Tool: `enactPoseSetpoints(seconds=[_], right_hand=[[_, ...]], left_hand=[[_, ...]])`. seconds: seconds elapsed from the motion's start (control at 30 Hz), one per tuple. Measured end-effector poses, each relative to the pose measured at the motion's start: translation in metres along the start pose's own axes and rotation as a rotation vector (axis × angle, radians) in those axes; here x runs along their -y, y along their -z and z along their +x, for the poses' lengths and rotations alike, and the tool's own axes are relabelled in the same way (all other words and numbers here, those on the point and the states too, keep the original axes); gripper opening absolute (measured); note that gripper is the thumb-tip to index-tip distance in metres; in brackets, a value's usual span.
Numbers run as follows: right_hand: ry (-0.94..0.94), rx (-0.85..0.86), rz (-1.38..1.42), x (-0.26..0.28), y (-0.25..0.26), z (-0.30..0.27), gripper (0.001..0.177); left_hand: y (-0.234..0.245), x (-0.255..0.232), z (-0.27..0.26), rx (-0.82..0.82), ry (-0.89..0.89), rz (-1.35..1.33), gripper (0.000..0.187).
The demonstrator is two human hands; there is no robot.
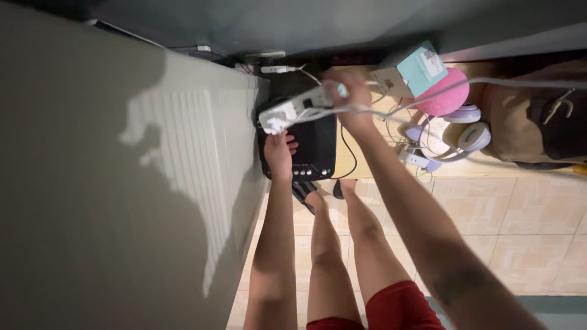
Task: The person plugs a phone into a power strip, places it on a cabinet, coils a cable, and plugs a white adapter into the strip. They then plug a wall-mounted device into the strip and repeatedly press buttons on a black device under the bed, adjusting the power strip and cables.
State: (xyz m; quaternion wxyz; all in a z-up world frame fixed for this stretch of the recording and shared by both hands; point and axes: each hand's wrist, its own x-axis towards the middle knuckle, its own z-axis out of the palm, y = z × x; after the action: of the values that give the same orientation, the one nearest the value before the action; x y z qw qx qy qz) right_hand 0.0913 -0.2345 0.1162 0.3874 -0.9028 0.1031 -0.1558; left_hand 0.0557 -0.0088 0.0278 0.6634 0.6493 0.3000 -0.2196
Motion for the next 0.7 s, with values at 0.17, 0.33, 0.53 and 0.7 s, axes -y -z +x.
enactPoseSetpoints(seconds=[0.17, 0.33, 0.53, 0.7], right_hand=[[-0.483, -0.272, 0.263, 0.029, 0.004, -0.125, 0.006], [-0.867, -0.099, 0.656, 0.053, -0.038, -0.207, 0.006], [-1.556, -0.168, 1.138, 0.040, -0.071, -0.218, 0.013], [-1.604, -0.245, 1.114, 0.025, -0.084, -0.236, 0.026]], left_hand=[[0.001, -0.008, 0.005, -0.093, 0.084, 0.034, 0.034], [0.013, 0.002, 0.018, -0.080, 0.044, 0.052, 0.026], [0.034, 0.035, -0.017, -0.188, -0.045, 0.135, 0.026], [0.038, 0.081, -0.074, -0.353, -0.311, -0.139, 0.038]])
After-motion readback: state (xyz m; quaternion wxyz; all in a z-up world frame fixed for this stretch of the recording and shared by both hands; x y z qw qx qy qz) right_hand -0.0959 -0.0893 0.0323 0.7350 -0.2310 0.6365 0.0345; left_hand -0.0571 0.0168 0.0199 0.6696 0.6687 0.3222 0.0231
